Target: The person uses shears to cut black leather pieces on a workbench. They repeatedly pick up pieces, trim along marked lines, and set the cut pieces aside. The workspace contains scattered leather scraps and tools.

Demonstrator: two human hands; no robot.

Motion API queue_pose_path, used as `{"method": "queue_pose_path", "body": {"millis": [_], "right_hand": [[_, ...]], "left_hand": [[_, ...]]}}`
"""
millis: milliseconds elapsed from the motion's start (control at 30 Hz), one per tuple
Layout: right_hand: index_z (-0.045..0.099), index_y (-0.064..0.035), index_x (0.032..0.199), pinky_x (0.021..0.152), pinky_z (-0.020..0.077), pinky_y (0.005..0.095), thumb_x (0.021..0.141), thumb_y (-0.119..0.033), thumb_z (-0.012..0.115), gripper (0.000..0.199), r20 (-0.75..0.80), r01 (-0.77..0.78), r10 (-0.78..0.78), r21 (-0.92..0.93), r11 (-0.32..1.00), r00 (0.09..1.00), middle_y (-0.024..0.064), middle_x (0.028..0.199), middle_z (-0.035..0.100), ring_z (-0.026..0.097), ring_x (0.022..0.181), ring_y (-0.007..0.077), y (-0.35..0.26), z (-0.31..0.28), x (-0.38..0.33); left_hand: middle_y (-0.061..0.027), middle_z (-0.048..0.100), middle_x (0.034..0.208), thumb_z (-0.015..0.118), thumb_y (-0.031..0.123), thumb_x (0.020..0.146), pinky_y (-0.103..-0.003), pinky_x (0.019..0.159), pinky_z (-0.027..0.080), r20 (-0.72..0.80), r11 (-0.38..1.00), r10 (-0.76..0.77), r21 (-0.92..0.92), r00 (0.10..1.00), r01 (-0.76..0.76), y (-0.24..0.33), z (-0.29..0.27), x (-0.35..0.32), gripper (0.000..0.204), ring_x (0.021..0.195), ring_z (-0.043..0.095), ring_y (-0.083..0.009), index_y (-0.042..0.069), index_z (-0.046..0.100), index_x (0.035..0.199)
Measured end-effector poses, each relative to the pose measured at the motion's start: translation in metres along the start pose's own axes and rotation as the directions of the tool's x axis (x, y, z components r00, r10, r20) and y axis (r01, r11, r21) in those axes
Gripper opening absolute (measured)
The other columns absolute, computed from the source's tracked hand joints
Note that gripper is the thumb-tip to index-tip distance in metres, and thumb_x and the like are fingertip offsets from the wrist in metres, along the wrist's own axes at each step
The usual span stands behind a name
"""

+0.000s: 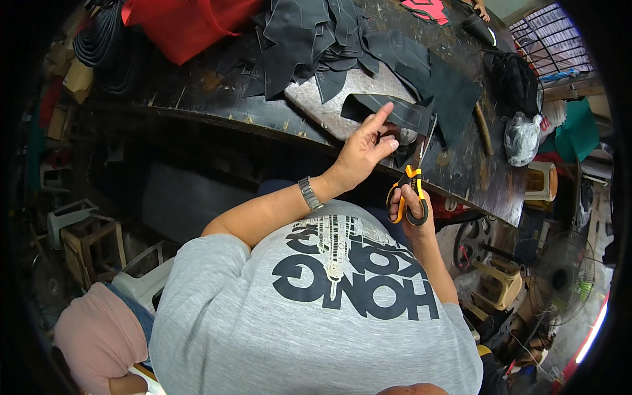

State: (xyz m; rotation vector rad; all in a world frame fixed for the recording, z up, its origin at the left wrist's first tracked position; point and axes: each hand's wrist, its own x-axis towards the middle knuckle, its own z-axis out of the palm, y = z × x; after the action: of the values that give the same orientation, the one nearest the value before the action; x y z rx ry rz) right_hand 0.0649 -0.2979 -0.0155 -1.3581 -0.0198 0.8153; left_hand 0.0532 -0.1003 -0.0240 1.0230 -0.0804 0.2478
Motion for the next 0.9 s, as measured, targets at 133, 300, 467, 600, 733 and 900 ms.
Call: {"method": "queue_pose_path", "body": {"millis": [133, 300, 467, 600, 733, 900], "right_hand": [[0.060, -0.0022, 0.079, 0.048, 0.0480, 0.0258, 0.086, -0.032, 0.072, 0.033, -0.078, -0.010, 0.004, -0.074, 0.997, 0.997, 0.0058, 0.067, 0.058, 0.057, 0.052, 0.0137, 0.005, -0.007, -0.009], [0.060, -0.0027, 0.079, 0.046, 0.0462, 0.0235, 0.086, -0.024, 0.073, 0.026, -0.116, 0.036, -0.056, -0.170, 0.985, 0.992, 0.0040, 0.064, 0.056, 0.055, 0.050, 0.0116, 0.007, -0.005, -0.012], [0.061, -0.0021, 0.079, 0.043, 0.0431, 0.0223, 0.088, -0.022, 0.071, 0.024, -0.116, -0.040, 0.022, -0.154, 0.987, 0.993, 0.0037, 0.063, 0.056, 0.053, 0.047, 0.0101, 0.007, 0.003, -0.011], [0.062, -0.0014, 0.080, 0.042, 0.0413, 0.0218, 0.088, -0.021, 0.071, 0.024, -0.097, -0.076, 0.061, -0.156, 0.985, 0.993, 0.0039, 0.063, 0.056, 0.052, 0.047, 0.0096, 0.010, 0.008, -0.011], [0.062, -0.0011, 0.081, 0.042, 0.0413, 0.0219, 0.089, -0.021, 0.071, 0.024, -0.115, -0.125, 0.104, -0.190, 0.974, 0.988, 0.0035, 0.062, 0.056, 0.052, 0.047, 0.0093, 0.013, 0.013, -0.010], [0.062, -0.0009, 0.082, 0.043, 0.0416, 0.0219, 0.089, -0.021, 0.071, 0.023, -0.095, -0.138, 0.122, -0.188, 0.972, 0.988, 0.0034, 0.062, 0.056, 0.052, 0.047, 0.0091, 0.014, 0.016, -0.010]], "left_hand": [[-0.0074, 0.050, 0.137, 0.054, 0.002, 0.097, -0.029, 0.110, 0.034, -0.033, 0.976, -0.031, -0.218, 0.999, 0.023, 0.006, -0.006, 0.007, 0.062, 0.127, 0.046, -0.0147, 0.005, 0.028, 0.153], [-0.0058, 0.057, 0.127, 0.059, -0.001, 0.094, -0.026, 0.104, 0.039, -0.035, 0.994, 0.108, 0.011, 0.994, -0.107, 0.029, -0.017, 0.013, 0.050, 0.116, 0.051, -0.0102, 0.002, 0.047, 0.142], [-0.0029, 0.056, 0.108, 0.068, -0.002, 0.088, -0.019, 0.083, 0.052, -0.080, 0.893, 0.211, 0.421, 0.974, -0.159, 0.041, -0.028, 0.005, 0.043, 0.093, 0.061, -0.0079, 0.003, 0.060, 0.130], [-0.0042, 0.054, 0.108, 0.069, -0.003, 0.087, -0.023, 0.086, 0.056, -0.199, 0.888, 0.103, 0.460, 0.974, 0.000, 0.040, -0.039, -0.008, 0.055, 0.094, 0.063, -0.0102, 0.006, 0.053, 0.139], [-0.0097, 0.049, 0.133, 0.067, -0.010, 0.085, -0.027, 0.092, 0.055, -0.189, 0.925, 0.137, 0.376, 0.972, -0.057, 0.038, -0.042, -0.016, 0.078, 0.106, 0.059, -0.0126, 0.008, 0.031, 0.152], [-0.0109, 0.045, 0.141, 0.065, -0.011, 0.086, -0.028, 0.099, 0.050, -0.224, 0.966, 0.226, 0.178, 0.948, -0.188, 0.036, -0.036, -0.017, 0.081, 0.112, 0.056, -0.0139, 0.007, 0.026, 0.154]]}}
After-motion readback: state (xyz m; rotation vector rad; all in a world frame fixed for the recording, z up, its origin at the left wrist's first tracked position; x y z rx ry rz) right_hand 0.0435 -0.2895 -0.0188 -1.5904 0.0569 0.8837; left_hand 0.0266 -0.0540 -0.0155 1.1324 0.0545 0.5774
